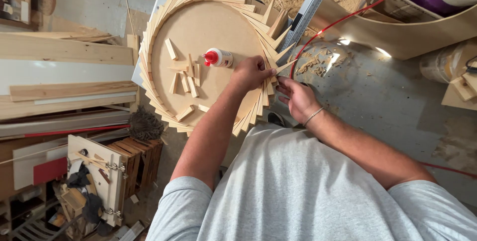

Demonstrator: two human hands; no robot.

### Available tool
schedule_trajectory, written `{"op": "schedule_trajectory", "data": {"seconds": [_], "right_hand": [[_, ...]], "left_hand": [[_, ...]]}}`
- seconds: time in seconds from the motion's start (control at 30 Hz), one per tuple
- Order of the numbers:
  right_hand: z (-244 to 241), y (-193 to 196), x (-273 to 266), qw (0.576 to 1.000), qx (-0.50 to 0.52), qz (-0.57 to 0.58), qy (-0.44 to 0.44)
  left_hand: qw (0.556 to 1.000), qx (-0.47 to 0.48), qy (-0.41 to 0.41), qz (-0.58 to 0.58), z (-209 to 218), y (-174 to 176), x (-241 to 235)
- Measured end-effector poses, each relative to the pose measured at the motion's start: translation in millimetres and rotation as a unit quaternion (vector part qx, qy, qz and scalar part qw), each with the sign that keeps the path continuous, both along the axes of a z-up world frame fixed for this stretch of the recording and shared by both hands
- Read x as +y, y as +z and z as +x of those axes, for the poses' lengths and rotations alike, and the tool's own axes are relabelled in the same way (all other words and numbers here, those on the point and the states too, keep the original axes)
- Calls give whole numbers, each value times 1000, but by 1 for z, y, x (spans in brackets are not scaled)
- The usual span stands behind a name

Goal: Gluing and nailing wooden slats onto a circular base to create a decorative pattern.

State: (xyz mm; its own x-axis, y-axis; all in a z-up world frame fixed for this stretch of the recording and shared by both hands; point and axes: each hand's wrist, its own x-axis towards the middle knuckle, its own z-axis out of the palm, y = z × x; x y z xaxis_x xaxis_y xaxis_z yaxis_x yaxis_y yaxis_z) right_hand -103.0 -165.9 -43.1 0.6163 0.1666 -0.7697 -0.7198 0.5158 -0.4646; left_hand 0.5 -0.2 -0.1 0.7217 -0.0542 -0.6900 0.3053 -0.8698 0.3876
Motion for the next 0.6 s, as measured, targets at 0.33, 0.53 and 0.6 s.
{"op": "schedule_trajectory", "data": {"seconds": [0.33, 0.53, 0.6], "right_hand": [[-9, -10, 10, 998, -46, -16, -33], [-12, -12, 19, 993, -55, 45, -90], [-15, -14, 23, 990, -55, 63, -111]], "left_hand": [[999, 0, 8, -44, -2, 11, 0], [998, -2, 9, -68, -1, 5, -1], [997, -5, 14, -74, -3, 8, -2]]}}
